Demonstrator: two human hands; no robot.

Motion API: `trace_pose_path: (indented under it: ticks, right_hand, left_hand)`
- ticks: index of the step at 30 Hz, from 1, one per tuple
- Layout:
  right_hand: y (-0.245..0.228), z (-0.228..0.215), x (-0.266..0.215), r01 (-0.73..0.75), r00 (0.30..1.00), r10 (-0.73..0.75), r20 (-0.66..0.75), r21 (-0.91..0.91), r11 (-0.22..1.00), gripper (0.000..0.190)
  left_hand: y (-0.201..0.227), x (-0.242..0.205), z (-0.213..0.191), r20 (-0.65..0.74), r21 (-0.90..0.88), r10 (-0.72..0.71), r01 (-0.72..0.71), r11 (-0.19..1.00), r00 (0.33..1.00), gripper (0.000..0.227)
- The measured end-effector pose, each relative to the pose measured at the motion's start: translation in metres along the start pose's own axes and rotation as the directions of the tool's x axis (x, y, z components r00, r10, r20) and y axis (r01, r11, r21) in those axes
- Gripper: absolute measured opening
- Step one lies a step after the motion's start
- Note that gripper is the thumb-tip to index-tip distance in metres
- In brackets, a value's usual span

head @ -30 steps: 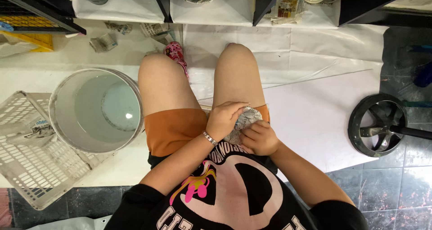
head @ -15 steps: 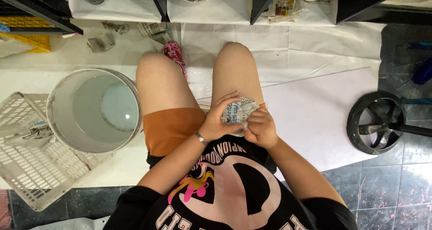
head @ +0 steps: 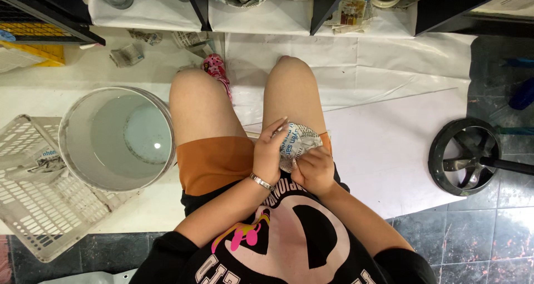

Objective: The person sits on the floor and wraps a small bowl and a glass tumbler with newspaper. They fold the paper around each item, tuck the edges, and place the wrapped items on a nearby shelf.

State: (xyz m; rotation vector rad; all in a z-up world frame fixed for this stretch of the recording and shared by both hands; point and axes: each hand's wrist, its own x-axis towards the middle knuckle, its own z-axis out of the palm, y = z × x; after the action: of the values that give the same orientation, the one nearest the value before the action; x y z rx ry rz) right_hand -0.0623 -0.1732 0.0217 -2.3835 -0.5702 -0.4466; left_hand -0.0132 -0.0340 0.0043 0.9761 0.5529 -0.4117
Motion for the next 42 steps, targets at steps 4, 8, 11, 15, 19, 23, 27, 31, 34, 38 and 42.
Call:
trace_pose_path:
  ticks: [4, 8, 11, 15, 19, 23, 27, 31, 34, 38, 42]
  right_hand:
    - [-0.006, -0.002, 0.0, 0.015, 0.999, -0.015, 0.042, 0.011, 1.0, 0.012]
    - [-0.005, -0.018, -0.004, 0.053, 0.998, -0.053, -0.019, 0.022, 0.998, 0.019]
    - [-0.001, -0.02, -0.012, -0.248, 0.935, 0.273, -0.225, 0.132, 0.96, 0.039]
    - [0.015, -0.016, -0.014, -0.694, 0.656, 0.731, 0.19, 0.532, 0.485, 0.048]
    - [0.007, -0.017, -0.013, -0.693, 0.595, 0.696, 0.403, 0.696, 0.189, 0.046]
    - [0.007, -0.009, -0.001, -0.693, 0.604, 0.722, 0.339, 0.671, 0.264, 0.041]
    - [0.008, 0.002, 0.024, -0.768, 0.62, 0.715, 0.323, 0.438, 0.468, 0.034]
    - [0.007, 0.011, 0.044, -0.746, 0.661, 0.688, 0.299, 0.361, 0.56, 0.032]
    - [0.016, 0.023, 0.052, -0.695, 0.712, 0.586, 0.387, 0.51, 0.508, 0.032]
    - [0.032, 0.032, 0.073, -0.744, 0.665, 0.508, 0.547, 0.546, 0.385, 0.034]
    - [0.039, 0.045, 0.103, -0.737, 0.659, 0.559, 0.504, 0.584, 0.342, 0.044]
  left_hand:
    - [-0.008, 0.0, -0.006, 0.058, 0.355, 0.264, -0.267, 0.896, 0.963, 0.032]
    - [-0.021, 0.013, -0.021, 0.171, 0.312, 0.245, -0.288, 0.905, 0.954, 0.03]
    - [-0.021, 0.019, -0.027, 0.252, 0.278, 0.183, -0.252, 0.927, 0.95, 0.031]
    - [-0.002, 0.008, -0.025, 0.344, 0.234, 0.134, -0.223, 0.946, 0.929, 0.03]
    - [0.037, -0.007, -0.004, 0.412, 0.264, 0.246, -0.374, 0.889, 0.877, 0.029]
    - [0.078, -0.024, -0.004, 0.557, 0.427, 0.405, -0.668, 0.61, 0.725, 0.033]
    - [0.087, -0.016, -0.01, 0.467, 0.541, 0.434, -0.637, 0.55, 0.771, 0.026]
    - [0.083, 0.0, -0.025, 0.44, 0.565, 0.502, -0.664, 0.49, 0.745, 0.025]
    - [0.08, 0.012, -0.035, 0.419, 0.554, 0.514, -0.66, 0.508, 0.748, 0.03]
    - [0.081, 0.028, -0.042, 0.336, 0.593, 0.483, -0.58, 0.559, 0.809, 0.035]
    - [0.09, 0.055, -0.045, 0.533, 0.59, 0.538, -0.743, 0.318, 0.653, 0.039]
